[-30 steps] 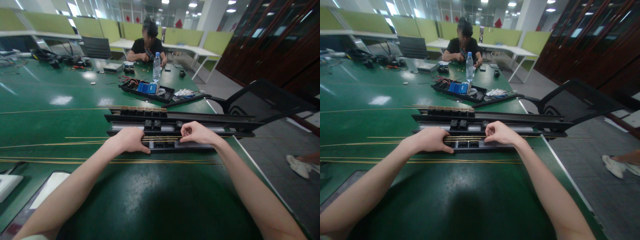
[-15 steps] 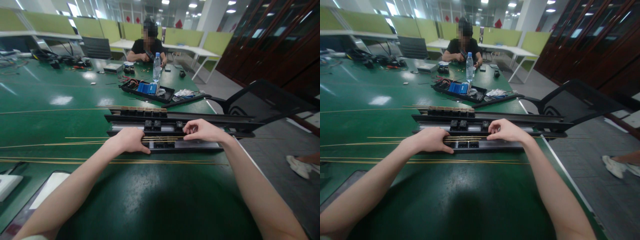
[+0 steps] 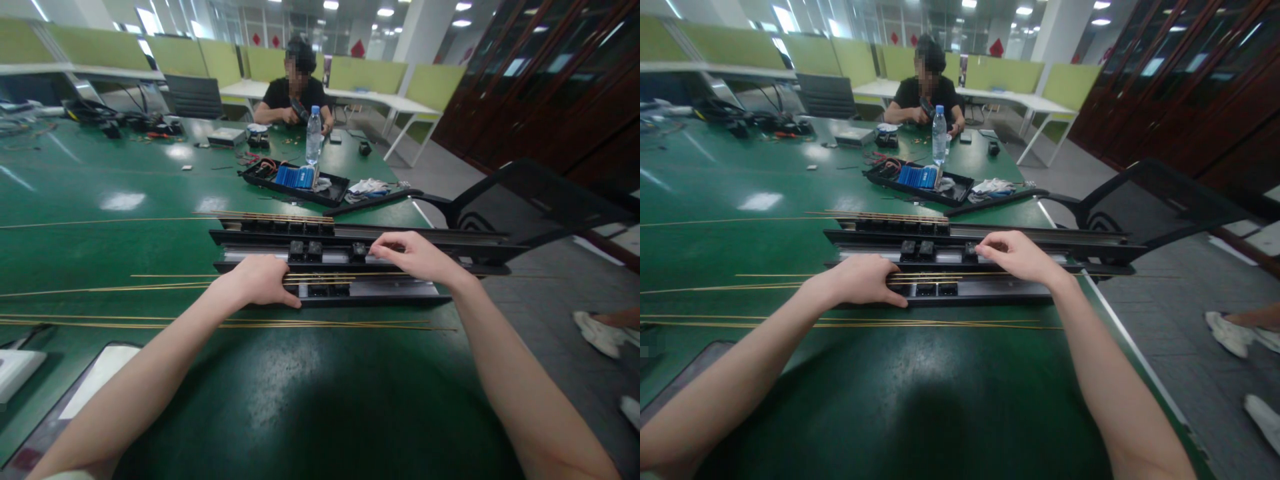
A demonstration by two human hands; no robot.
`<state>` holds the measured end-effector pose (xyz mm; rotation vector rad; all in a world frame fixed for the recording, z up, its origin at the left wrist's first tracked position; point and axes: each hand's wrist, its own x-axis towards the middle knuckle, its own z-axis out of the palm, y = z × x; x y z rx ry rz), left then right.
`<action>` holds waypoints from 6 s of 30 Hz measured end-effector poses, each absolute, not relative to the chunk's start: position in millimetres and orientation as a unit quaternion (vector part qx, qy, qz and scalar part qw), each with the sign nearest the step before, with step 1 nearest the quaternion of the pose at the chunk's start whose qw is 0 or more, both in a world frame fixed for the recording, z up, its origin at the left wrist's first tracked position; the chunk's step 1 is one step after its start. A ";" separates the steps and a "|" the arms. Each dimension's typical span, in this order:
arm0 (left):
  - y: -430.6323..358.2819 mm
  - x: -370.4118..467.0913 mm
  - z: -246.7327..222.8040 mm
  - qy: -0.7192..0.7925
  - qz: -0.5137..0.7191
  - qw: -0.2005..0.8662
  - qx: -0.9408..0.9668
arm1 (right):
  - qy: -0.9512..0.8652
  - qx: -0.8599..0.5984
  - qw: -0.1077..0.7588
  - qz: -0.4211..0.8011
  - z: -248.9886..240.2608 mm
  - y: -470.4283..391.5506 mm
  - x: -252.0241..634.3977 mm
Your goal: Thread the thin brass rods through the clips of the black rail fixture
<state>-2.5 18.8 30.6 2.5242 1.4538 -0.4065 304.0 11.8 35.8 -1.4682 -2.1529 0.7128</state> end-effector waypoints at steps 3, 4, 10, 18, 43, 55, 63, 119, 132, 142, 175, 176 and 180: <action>19.5 -2.8 29.7 0.490 -0.138 0.100 0.855 | -0.794 -0.513 0.213 0.245 30.4 9.5 291.3; 19.7 -3.0 29.2 0.488 -0.138 0.100 0.856 | -0.801 -0.508 0.207 0.239 27.8 8.7 286.4; 19.9 -4.2 27.0 0.480 -0.127 0.093 0.863 | -0.823 -0.516 0.154 0.183 12.7 5.3 266.5; 20.7 -4.4 26.2 0.479 -0.132 0.091 0.863 | -0.822 -0.515 0.150 0.192 6.9 6.2 265.7; 21.1 -4.5 25.7 0.477 -0.133 0.081 0.865 | -0.802 -0.485 0.124 0.327 11.2 8.6 275.8; 20.9 -5.0 23.8 0.477 -0.133 0.081 0.865 | -0.800 -0.486 0.125 0.328 11.7 8.9 279.4; 21.7 -4.5 25.2 0.480 -0.138 0.088 0.862 | -0.801 -0.492 0.120 0.320 10.9 10.7 281.4; 19.9 -1.0 30.1 0.492 -0.140 0.099 0.854 | -0.799 -0.490 0.129 0.323 14.2 11.2 287.2; 21.4 -3.6 27.0 0.483 -0.137 0.094 0.860 | -0.795 -0.486 0.137 0.334 15.0 11.5 288.3; 20.5 -3.9 26.9 0.477 -0.129 0.089 0.865 | -0.796 -0.481 0.147 0.337 16.0 11.9 289.9; 20.4 -2.8 26.8 0.477 -0.130 0.080 0.865 | -0.788 -0.491 0.154 0.338 12.5 13.5 292.5; 20.3 -2.7 27.1 0.477 -0.130 0.080 0.866 | -0.788 -0.492 0.154 0.336 12.5 13.5 292.4; 20.4 -2.8 27.3 0.476 -0.131 0.086 0.865 | -0.787 -0.491 0.162 0.336 11.7 13.5 292.5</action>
